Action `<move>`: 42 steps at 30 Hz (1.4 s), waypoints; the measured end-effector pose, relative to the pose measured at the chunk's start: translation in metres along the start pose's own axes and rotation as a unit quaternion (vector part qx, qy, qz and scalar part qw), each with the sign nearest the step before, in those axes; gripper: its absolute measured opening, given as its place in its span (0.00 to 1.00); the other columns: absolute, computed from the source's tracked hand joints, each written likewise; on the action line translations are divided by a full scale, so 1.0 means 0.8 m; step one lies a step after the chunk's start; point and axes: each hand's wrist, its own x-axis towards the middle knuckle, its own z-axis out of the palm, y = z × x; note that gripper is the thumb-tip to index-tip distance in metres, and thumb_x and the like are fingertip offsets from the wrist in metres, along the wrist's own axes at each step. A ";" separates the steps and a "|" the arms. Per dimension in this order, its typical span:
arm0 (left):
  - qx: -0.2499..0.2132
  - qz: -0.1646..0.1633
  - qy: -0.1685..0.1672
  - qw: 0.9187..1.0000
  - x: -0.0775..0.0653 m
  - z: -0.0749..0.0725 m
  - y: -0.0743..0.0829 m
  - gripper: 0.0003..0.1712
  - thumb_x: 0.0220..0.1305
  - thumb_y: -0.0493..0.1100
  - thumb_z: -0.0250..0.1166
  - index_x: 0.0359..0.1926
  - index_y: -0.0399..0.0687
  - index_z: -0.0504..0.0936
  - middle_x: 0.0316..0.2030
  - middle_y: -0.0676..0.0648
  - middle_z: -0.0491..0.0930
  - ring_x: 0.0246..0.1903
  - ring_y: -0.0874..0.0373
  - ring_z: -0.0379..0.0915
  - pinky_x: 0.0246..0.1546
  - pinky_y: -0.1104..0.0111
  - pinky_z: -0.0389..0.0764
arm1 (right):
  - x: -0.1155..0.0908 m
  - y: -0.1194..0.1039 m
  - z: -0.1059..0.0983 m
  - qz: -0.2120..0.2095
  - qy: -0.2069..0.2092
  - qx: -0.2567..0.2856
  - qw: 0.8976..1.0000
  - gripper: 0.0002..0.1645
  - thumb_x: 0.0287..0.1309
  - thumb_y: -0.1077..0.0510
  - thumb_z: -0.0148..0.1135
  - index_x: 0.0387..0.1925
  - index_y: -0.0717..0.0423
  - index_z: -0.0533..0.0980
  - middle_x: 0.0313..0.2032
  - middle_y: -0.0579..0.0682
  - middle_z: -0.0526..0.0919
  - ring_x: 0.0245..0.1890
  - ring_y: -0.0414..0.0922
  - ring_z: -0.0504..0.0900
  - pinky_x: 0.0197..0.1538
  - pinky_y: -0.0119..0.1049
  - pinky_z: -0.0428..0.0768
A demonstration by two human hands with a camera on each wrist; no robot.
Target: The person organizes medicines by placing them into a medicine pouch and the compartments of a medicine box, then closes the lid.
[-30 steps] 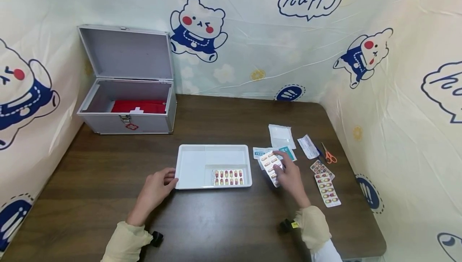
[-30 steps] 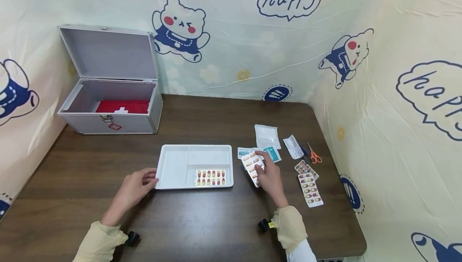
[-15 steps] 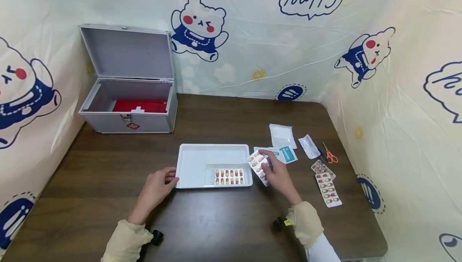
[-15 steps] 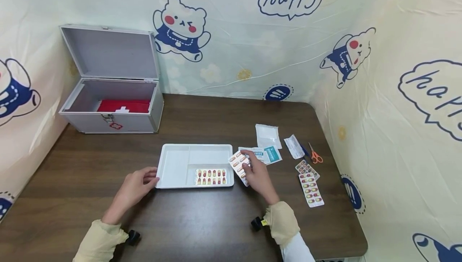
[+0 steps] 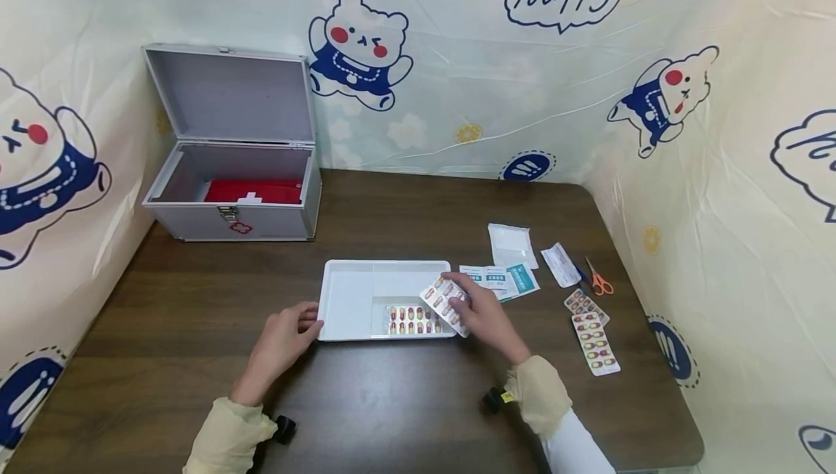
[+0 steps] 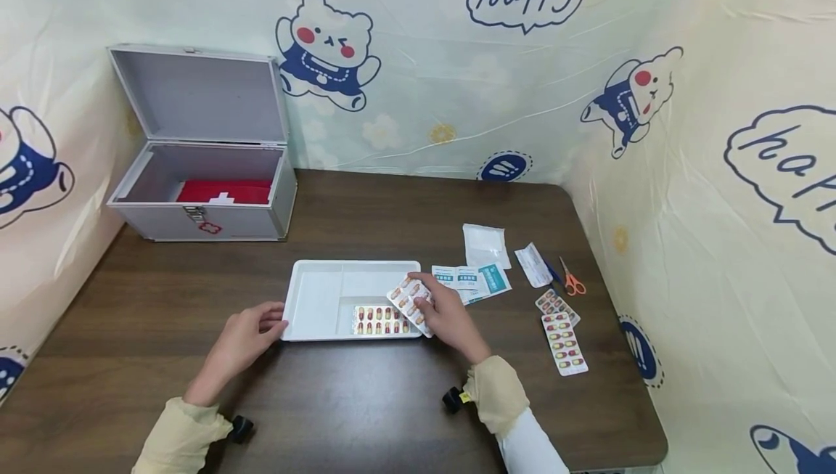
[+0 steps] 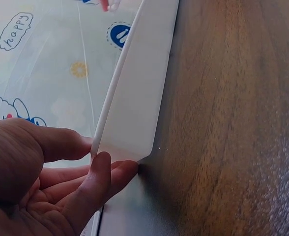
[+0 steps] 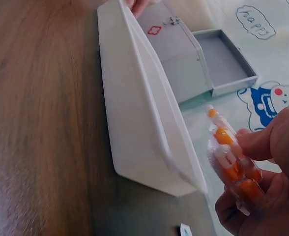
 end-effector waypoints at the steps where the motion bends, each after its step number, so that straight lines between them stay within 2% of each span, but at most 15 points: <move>1: -0.001 -0.001 0.000 1.000 0.000 0.000 0.000 0.22 0.67 0.36 0.63 0.59 0.27 0.76 0.48 0.31 0.84 0.48 0.41 0.84 0.49 0.51 0.84 | 0.002 -0.002 0.002 -0.004 -0.004 -0.003 1.000 0.29 0.66 0.61 0.62 0.67 0.46 0.68 0.32 0.50 0.78 0.22 0.40 0.67 0.27 0.30 0.69; 4: -0.002 -0.002 0.000 1.000 0.000 0.000 0.000 0.23 0.67 0.36 0.63 0.59 0.27 0.76 0.48 0.31 0.84 0.48 0.41 0.83 0.49 0.51 0.84 | 0.009 -0.008 0.007 -0.012 -0.017 -0.007 1.000 0.29 0.66 0.61 0.63 0.65 0.49 0.67 0.35 0.50 0.80 0.23 0.40 0.69 0.28 0.31 0.71; 6: -0.002 -0.003 0.000 1.000 -0.001 0.000 0.000 0.23 0.67 0.36 0.64 0.59 0.28 0.75 0.49 0.31 0.84 0.48 0.41 0.83 0.49 0.51 0.84 | 0.012 -0.013 0.010 -0.015 -0.026 -0.010 0.999 0.26 0.65 0.61 0.63 0.63 0.51 0.68 0.33 0.50 0.79 0.24 0.40 0.70 0.29 0.31 0.71; 14: -0.006 -0.005 -0.001 1.000 -0.002 -0.001 -0.001 0.23 0.67 0.37 0.64 0.60 0.28 0.76 0.49 0.31 0.84 0.48 0.41 0.83 0.50 0.51 0.84 | 0.027 -0.027 0.024 -0.034 -0.054 -0.023 0.998 0.18 0.64 0.62 0.64 0.55 0.52 0.75 0.34 0.47 0.82 0.25 0.39 0.70 0.30 0.29 0.71; 18: -0.007 -0.007 0.002 1.000 -0.002 -0.001 -0.001 0.23 0.67 0.37 0.64 0.59 0.28 0.76 0.49 0.31 0.84 0.48 0.41 0.83 0.50 0.51 0.84 | 0.034 -0.032 0.033 -0.046 -0.068 -0.054 0.995 0.17 0.65 0.60 0.64 0.54 0.50 0.76 0.32 0.45 0.79 0.27 0.39 0.70 0.31 0.29 0.71; 24: -0.012 -0.007 0.004 1.000 -0.002 -0.001 -0.003 0.22 0.67 0.37 0.64 0.59 0.29 0.76 0.49 0.32 0.84 0.48 0.41 0.83 0.49 0.51 0.84 | 0.037 -0.035 0.046 -0.033 -0.094 -0.105 0.989 0.18 0.65 0.55 0.65 0.56 0.45 0.78 0.31 0.44 0.77 0.29 0.39 0.71 0.31 0.29 0.72; 28: -0.014 -0.003 0.007 1.000 -0.002 -0.001 -0.003 0.22 0.67 0.36 0.64 0.58 0.29 0.77 0.48 0.32 0.84 0.48 0.41 0.84 0.49 0.51 0.84 | 0.035 -0.034 0.053 -0.048 -0.080 -0.137 0.986 0.17 0.63 0.53 0.67 0.54 0.44 0.81 0.36 0.43 0.80 0.35 0.39 0.71 0.37 0.31 0.72; 34: -0.014 -0.004 0.006 1.000 0.000 0.000 -0.002 0.22 0.67 0.37 0.64 0.58 0.29 0.77 0.49 0.32 0.84 0.48 0.41 0.83 0.49 0.51 0.84 | 0.028 -0.029 0.062 -0.077 -0.027 -0.176 0.981 0.17 0.60 0.54 0.70 0.51 0.44 0.83 0.40 0.47 0.76 0.44 0.43 0.68 0.45 0.35 0.69; 38: -0.015 -0.005 0.000 1.000 0.000 0.000 -0.003 0.22 0.67 0.37 0.64 0.59 0.29 0.77 0.49 0.32 0.84 0.48 0.41 0.83 0.49 0.51 0.84 | 0.025 -0.028 0.065 -0.081 -0.009 -0.172 0.982 0.16 0.58 0.55 0.71 0.49 0.44 0.84 0.41 0.47 0.76 0.47 0.45 0.68 0.47 0.38 0.66; 42: -0.016 -0.004 -0.002 1.000 -0.001 -0.001 -0.003 0.22 0.67 0.37 0.64 0.59 0.29 0.76 0.49 0.32 0.84 0.49 0.40 0.83 0.50 0.51 0.84 | 0.021 -0.027 0.059 -0.066 0.003 -0.148 0.987 0.15 0.61 0.53 0.69 0.50 0.45 0.83 0.44 0.47 0.77 0.48 0.44 0.70 0.50 0.38 0.71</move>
